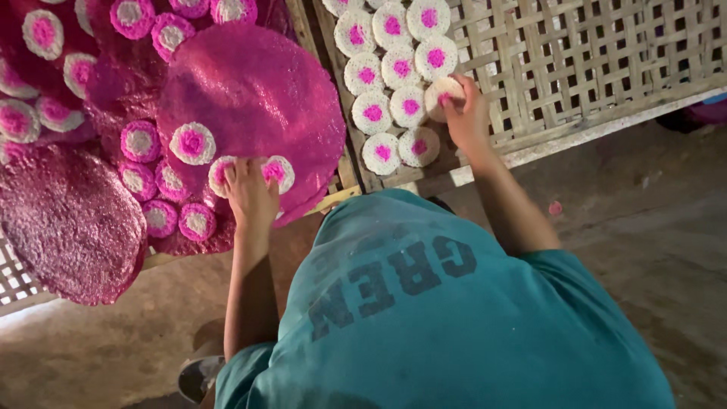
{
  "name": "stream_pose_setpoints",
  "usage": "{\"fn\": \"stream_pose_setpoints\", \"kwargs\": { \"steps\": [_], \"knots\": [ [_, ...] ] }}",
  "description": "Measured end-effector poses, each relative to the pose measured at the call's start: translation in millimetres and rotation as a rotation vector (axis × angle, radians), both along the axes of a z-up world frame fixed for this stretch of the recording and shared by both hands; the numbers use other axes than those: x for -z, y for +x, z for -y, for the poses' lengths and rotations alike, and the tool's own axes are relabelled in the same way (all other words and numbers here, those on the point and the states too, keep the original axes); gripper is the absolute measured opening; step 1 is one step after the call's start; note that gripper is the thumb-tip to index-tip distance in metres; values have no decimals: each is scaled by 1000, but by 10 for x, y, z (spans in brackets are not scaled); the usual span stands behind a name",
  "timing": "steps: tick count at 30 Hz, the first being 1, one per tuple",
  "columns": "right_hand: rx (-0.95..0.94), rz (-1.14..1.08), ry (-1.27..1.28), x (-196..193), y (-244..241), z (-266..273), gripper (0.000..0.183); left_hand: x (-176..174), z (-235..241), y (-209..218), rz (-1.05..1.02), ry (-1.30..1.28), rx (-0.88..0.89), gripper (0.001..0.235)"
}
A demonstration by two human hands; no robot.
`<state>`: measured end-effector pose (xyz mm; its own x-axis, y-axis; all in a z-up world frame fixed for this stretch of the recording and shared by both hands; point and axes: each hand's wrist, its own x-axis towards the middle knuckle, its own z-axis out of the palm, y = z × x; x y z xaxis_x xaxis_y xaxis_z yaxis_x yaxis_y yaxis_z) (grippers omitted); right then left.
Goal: The person repeatedly picks up small pink and white circular items from a pink tray and places them in neat rows on a woven mat. The person handles the items one at a time and occasionally moves the tray to access more items.
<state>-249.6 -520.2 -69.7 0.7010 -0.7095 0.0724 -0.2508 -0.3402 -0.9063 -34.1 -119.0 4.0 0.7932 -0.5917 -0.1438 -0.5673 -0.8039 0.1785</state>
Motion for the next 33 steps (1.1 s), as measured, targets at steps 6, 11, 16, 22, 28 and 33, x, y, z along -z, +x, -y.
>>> {"fn": "stream_pose_setpoints", "kwargs": {
  "steps": [6,11,16,22,28,33],
  "knots": [
    [33,-35,-471,-280,51,-84,44,-279,138,148,75,-68,146,23],
    [-28,41,143,-164,-54,-619,40,-773,518,-122,-452,-5,-65,19],
    [-342,-9,1649,-15,-197,-1116,75,-869,1068,-782,-723,-199,172,42],
    [23,247,1105,-21,-583,-487,42,-439,551,-349,18,-275,6,64],
    [-61,53,241,-133,-711,-423,49,55,-486,229,-29,28,-426,65],
    [-15,-137,-327,-367,-596,-515,54,194,-773,244,-138,-11,-470,46]
  ]
}}
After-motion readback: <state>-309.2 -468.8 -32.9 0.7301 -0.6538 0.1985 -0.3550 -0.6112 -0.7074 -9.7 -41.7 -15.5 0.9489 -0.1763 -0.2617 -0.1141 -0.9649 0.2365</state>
